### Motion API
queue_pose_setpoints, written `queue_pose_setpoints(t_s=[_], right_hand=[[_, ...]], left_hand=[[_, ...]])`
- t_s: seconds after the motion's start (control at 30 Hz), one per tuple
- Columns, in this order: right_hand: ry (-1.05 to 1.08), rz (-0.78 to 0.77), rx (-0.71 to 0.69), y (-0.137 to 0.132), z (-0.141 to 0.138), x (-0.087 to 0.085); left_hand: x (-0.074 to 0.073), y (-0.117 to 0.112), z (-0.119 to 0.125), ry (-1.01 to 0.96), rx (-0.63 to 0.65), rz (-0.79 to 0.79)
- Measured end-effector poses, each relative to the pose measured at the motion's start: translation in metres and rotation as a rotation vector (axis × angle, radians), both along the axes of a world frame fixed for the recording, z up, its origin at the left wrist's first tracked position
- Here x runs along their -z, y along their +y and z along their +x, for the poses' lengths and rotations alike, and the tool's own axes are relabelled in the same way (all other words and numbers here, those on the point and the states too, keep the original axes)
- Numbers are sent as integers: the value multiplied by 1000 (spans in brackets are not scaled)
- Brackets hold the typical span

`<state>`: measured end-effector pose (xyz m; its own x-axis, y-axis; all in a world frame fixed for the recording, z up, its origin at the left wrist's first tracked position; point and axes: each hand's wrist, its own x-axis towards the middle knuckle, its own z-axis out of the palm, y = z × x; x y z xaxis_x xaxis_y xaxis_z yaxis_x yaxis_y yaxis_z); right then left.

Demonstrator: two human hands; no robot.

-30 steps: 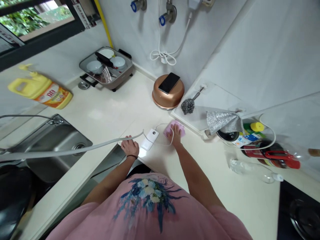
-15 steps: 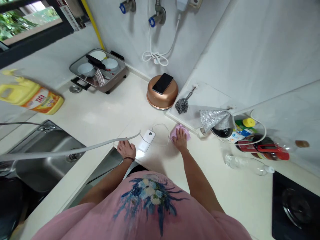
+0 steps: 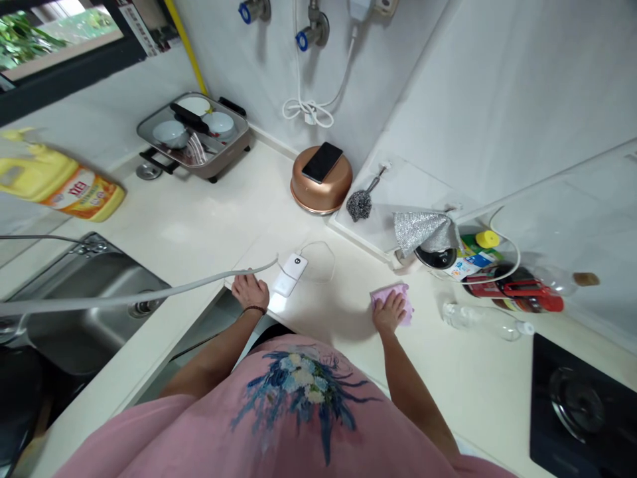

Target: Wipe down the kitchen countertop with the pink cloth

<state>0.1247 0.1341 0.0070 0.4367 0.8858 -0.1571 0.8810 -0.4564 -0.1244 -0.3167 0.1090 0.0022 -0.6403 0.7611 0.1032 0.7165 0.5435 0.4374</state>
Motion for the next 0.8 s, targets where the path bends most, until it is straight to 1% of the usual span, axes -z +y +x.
queue_pose_setpoints(t_s=[0.07, 0.17, 0.27, 0.33, 0.4, 0.47, 0.5, 0.57, 0.63, 0.7, 0.8], right_hand=[[36, -3, -127, 13, -36, -1], [56, -6, -392, 30, -101, -3], [71, -23, -666, 36, -165, -5], [131, -6, -791, 33, -196, -7], [191, 14, -853, 26, -211, -8], [215, 22, -875, 19, -209, -8], [213, 22, -872, 16, -201, -7], [192, 23, -826, 9, -176, -5], [159, 26, -720, 0, -140, -4], [126, 26, -587, -14, -97, -2], [80, 15, -372, -48, -26, -1]], left_hand=[[-1, 0, 0, -5, 0, 1], [-2, 0, 0, -26, 4, 0], [-3, 0, 1, -26, 0, -7], [-4, 0, 1, -18, -7, -10], [-5, 0, 2, -8, -10, -13], [-4, 0, 1, 2, -3, -14], [-4, 0, 1, 5, 1, -13], [-2, 0, 0, 6, 4, -5], [-1, -1, 0, 2, 4, 5], [0, -1, 0, 0, 5, 13], [1, -1, 0, 5, 8, 21]])
